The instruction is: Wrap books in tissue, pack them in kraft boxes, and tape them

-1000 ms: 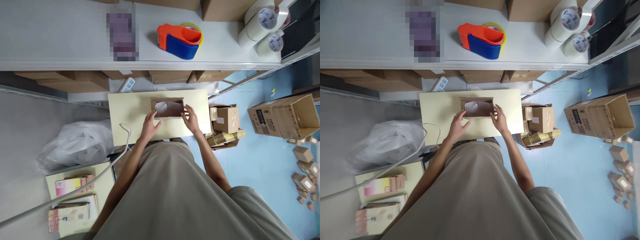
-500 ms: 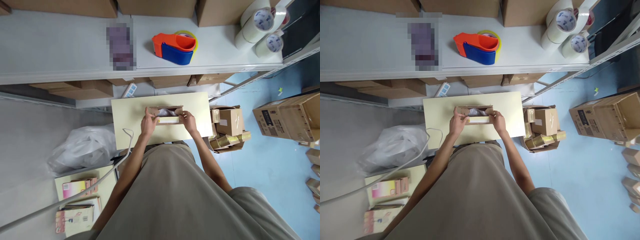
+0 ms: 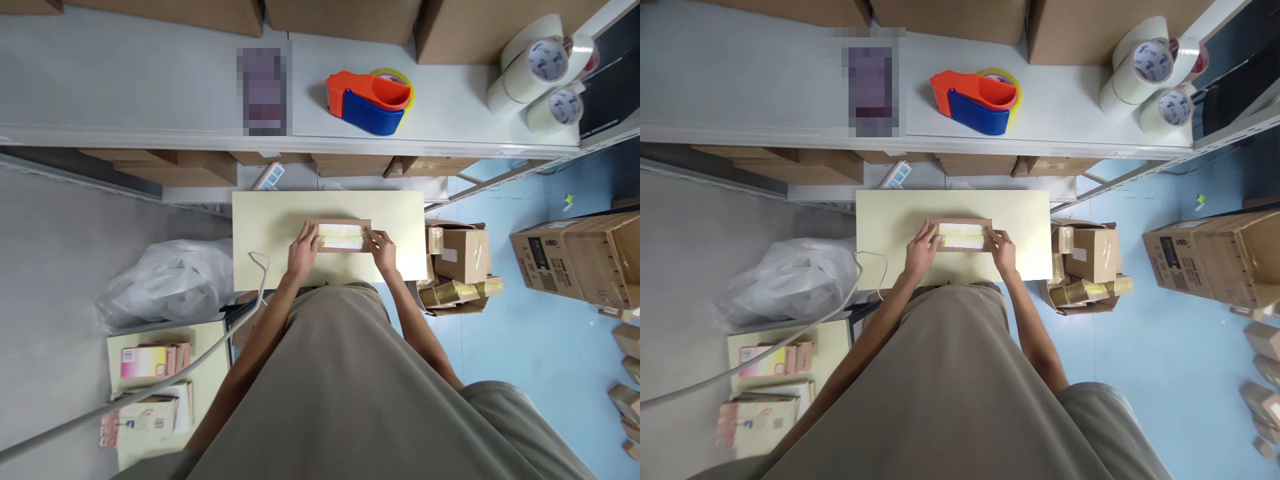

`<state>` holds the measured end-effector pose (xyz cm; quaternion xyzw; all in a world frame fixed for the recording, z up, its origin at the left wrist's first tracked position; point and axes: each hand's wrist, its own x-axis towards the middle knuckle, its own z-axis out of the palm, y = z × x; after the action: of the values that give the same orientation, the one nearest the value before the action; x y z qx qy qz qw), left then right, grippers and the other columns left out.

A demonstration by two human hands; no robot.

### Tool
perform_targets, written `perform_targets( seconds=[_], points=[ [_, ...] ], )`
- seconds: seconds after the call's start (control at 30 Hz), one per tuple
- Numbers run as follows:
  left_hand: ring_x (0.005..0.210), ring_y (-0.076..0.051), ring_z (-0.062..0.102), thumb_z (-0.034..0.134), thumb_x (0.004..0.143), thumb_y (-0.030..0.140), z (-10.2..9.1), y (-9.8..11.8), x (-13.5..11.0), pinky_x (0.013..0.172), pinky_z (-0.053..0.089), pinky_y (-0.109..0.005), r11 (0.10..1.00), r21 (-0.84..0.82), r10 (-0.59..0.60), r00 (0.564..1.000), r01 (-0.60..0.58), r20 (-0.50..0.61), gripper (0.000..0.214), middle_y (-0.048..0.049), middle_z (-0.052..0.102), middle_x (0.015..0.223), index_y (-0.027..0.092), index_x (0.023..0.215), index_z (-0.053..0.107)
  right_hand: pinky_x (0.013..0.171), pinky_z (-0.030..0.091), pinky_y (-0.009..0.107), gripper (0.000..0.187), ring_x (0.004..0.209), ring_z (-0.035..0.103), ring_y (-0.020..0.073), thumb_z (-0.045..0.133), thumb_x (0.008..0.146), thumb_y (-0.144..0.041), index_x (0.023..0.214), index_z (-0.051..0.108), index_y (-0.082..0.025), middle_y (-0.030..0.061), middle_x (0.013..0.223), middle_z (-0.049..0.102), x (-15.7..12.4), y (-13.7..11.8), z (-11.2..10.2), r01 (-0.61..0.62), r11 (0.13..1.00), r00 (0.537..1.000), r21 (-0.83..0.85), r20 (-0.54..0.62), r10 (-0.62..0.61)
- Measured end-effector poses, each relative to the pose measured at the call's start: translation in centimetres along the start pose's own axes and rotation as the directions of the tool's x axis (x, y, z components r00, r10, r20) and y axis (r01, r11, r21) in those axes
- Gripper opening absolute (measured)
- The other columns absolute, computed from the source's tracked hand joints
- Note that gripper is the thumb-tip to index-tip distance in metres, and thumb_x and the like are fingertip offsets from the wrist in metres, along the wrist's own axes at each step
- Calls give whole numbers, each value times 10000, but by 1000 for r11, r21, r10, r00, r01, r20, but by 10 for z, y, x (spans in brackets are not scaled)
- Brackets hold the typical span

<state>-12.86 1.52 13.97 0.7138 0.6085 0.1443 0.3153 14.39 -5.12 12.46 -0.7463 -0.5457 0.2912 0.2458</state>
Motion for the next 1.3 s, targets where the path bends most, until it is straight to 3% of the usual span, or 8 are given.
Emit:
perform_targets(
  seconds=[0.23,0.37,0.6,0.77,0.9,1.1,1.2,1.3],
  points=[
    [1337,-297,744,650,1053,251,-7,5,-1,1169,592,-417,984,-108,-153,983,143,-100,325,-66,666,1587,269,1336,809,911,672,351,376,1003,811,240,594,1084,-323,1390,807,-282,90,1302,799,-8,-6,-3,47,997,999,62,3,-47],
    [1210,-284,799,739,988,232,-9,4,-1,1105,607,-395,958,-115,-273,960,264,-67,276,-51,758,1466,286,1239,840,894,676,352,339,974,811,233,586,1089,-358,1274,858,-273,90,1271,802,-19,-6,3,11,999,1000,45,26,-12],
    [1088,-262,798,783,937,302,-14,9,9,1002,577,-337,903,-4,-429,903,429,-22,272,-49,858,1145,278,1207,805,862,656,320,415,975,802,218,575,1084,-495,1289,832,-241,105,1229,762,-21,-14,16,-90,996,995,20,-33,91],
    [1058,-277,782,734,904,190,-14,17,13,951,592,-361,926,27,-375,926,376,-44,232,-95,778,1313,250,1118,798,896,647,354,420,1014,789,238,515,1106,-421,1311,817,-215,138,1287,765,-24,-21,21,-99,994,994,-49,-48,96],
    [1040,-266,782,715,922,178,-15,16,10,965,602,-367,936,-2,-351,936,351,-37,195,-95,752,1307,251,1089,786,865,663,353,409,1045,783,244,521,1081,-377,1299,817,-197,154,1300,759,-26,-23,21,-89,996,994,-18,-58,88],
    [1136,-255,771,705,930,187,-22,4,0,1056,599,-351,962,-120,-251,968,245,-31,183,-93,773,1291,248,1093,762,825,703,372,428,1050,802,260,486,1073,-353,1318,802,-202,158,1281,777,-31,-25,10,31,999,1000,14,4,-31],
    [1282,-299,731,722,864,151,-28,1,4,1156,569,-392,980,-133,-162,984,151,-75,185,-142,766,1323,239,1022,765,928,703,477,355,1104,810,315,557,1054,-353,1253,827,-236,176,1333,770,-23,-32,-3,118,989,993,-94,-15,-120],
    [1322,-337,711,702,888,181,-41,11,21,1192,558,-470,987,-162,-53,985,27,-162,179,-144,775,1341,252,1034,776,1076,644,547,339,1281,752,358,611,1064,-388,1305,799,-243,193,1395,745,3,-57,-35,245,949,959,-200,-97,-268]
  ],
)
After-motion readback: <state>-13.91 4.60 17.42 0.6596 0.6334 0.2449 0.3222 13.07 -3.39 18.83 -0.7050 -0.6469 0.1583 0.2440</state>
